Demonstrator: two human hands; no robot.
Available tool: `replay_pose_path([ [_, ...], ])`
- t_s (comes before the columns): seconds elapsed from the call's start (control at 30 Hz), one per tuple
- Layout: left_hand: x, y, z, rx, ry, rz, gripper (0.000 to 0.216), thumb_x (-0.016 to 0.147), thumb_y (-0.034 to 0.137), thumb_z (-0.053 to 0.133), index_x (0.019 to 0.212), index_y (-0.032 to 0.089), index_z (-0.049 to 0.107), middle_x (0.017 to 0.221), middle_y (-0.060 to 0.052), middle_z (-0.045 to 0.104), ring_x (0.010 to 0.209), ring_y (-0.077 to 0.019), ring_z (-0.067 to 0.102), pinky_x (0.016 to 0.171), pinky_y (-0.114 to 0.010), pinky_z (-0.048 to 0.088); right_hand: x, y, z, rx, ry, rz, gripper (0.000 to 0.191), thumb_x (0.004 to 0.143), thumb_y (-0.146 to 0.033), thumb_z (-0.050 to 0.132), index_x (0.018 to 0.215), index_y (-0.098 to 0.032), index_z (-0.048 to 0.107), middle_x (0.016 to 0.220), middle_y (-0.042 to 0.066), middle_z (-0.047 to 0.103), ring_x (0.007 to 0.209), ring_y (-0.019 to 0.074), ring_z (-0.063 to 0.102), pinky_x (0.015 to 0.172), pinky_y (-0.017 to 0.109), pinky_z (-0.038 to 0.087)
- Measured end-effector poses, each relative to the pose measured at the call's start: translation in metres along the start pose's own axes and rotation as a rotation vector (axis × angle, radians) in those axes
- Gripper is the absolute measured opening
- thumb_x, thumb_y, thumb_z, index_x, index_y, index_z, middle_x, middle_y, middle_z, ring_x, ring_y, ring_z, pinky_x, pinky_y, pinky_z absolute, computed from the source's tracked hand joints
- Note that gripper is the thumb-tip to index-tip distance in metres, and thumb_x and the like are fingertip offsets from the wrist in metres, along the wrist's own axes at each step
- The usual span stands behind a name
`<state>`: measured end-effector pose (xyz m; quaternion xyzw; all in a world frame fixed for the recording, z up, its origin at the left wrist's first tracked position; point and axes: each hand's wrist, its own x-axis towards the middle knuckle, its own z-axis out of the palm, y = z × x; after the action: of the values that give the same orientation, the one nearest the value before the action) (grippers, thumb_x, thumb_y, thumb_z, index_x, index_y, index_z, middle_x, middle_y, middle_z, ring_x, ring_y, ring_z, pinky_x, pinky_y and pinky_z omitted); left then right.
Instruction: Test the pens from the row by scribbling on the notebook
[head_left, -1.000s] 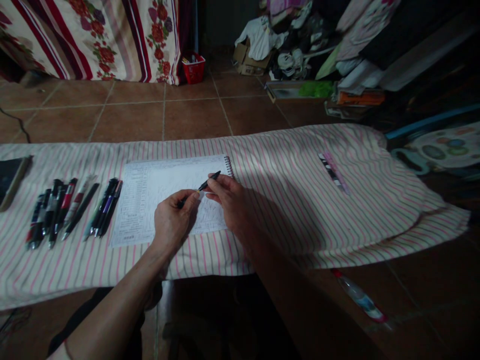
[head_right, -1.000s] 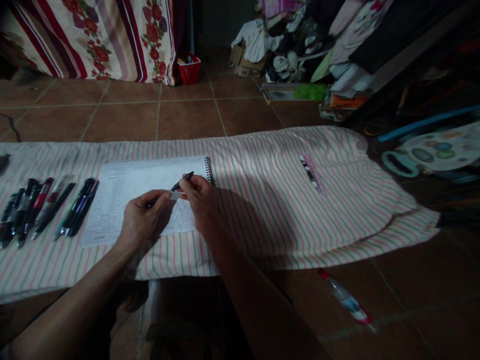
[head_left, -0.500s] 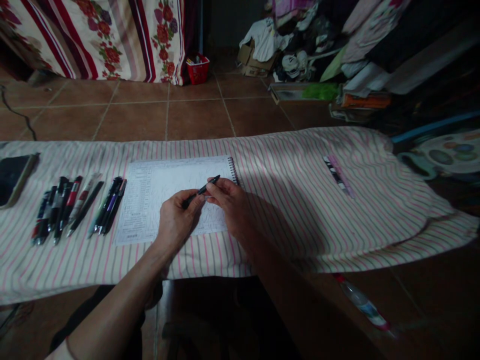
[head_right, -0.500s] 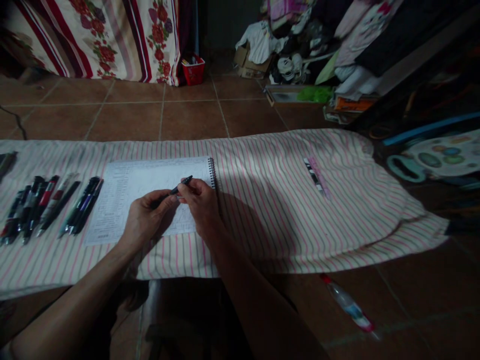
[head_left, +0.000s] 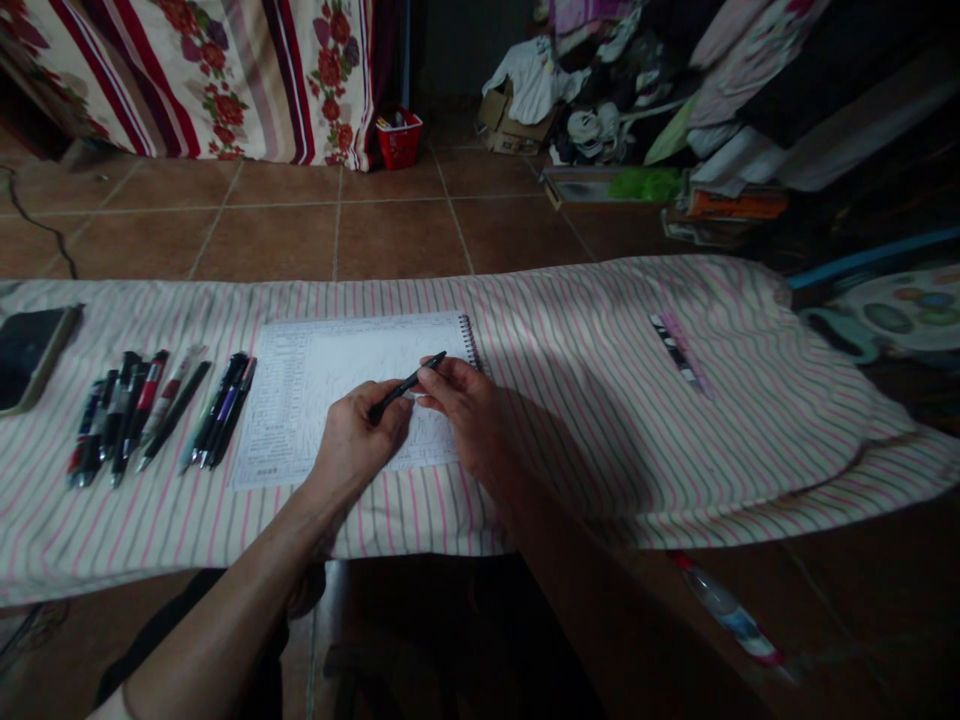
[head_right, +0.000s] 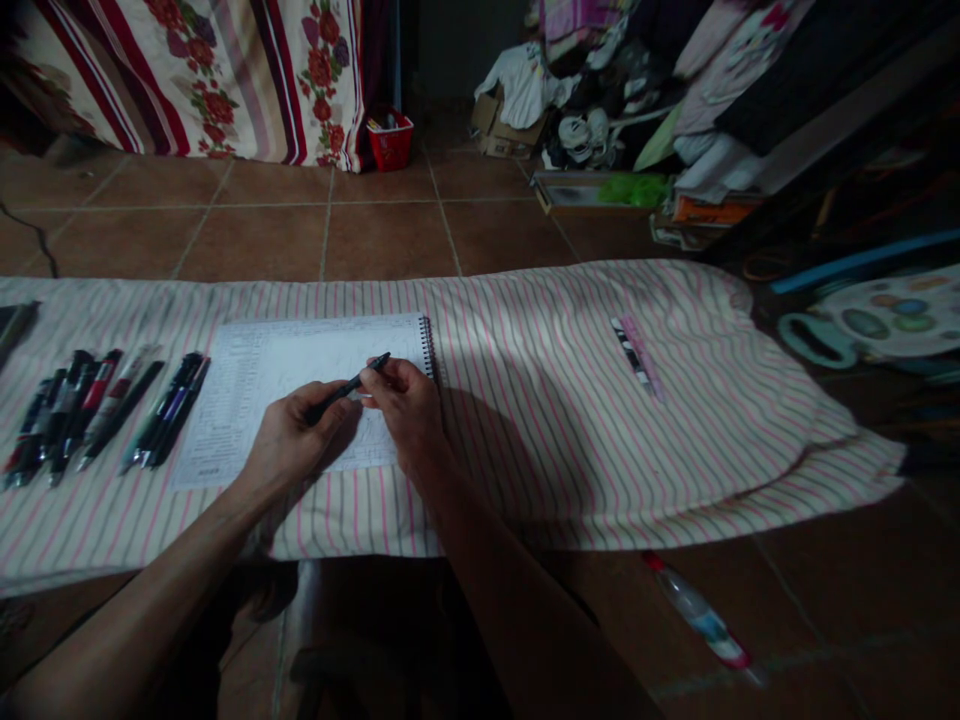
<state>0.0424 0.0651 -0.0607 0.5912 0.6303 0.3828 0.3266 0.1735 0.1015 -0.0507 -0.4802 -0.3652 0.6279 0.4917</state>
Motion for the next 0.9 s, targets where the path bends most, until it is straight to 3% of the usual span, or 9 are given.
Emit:
replay_pose_path([
  [0.9, -0.0008, 0.0037, -0.0097, 0.191, -0.008, 0.095, 0.031, 0.087, 0.034, 0.048, 0.104, 0.018, 0.068, 0.090, -0.006, 0.070, 0.084, -0.0204, 0.064, 0.077, -0.032, 0.048, -0.0017, 0.0051, 0.0035, 0.000, -0.022, -0.046, 0.030, 0.062, -0.040, 0.076, 0.071, -0.018, 0.058, 0.066, -0.003, 0.063, 0.065, 0.0120, 0.066, 0.067, 0.028, 0.057],
])
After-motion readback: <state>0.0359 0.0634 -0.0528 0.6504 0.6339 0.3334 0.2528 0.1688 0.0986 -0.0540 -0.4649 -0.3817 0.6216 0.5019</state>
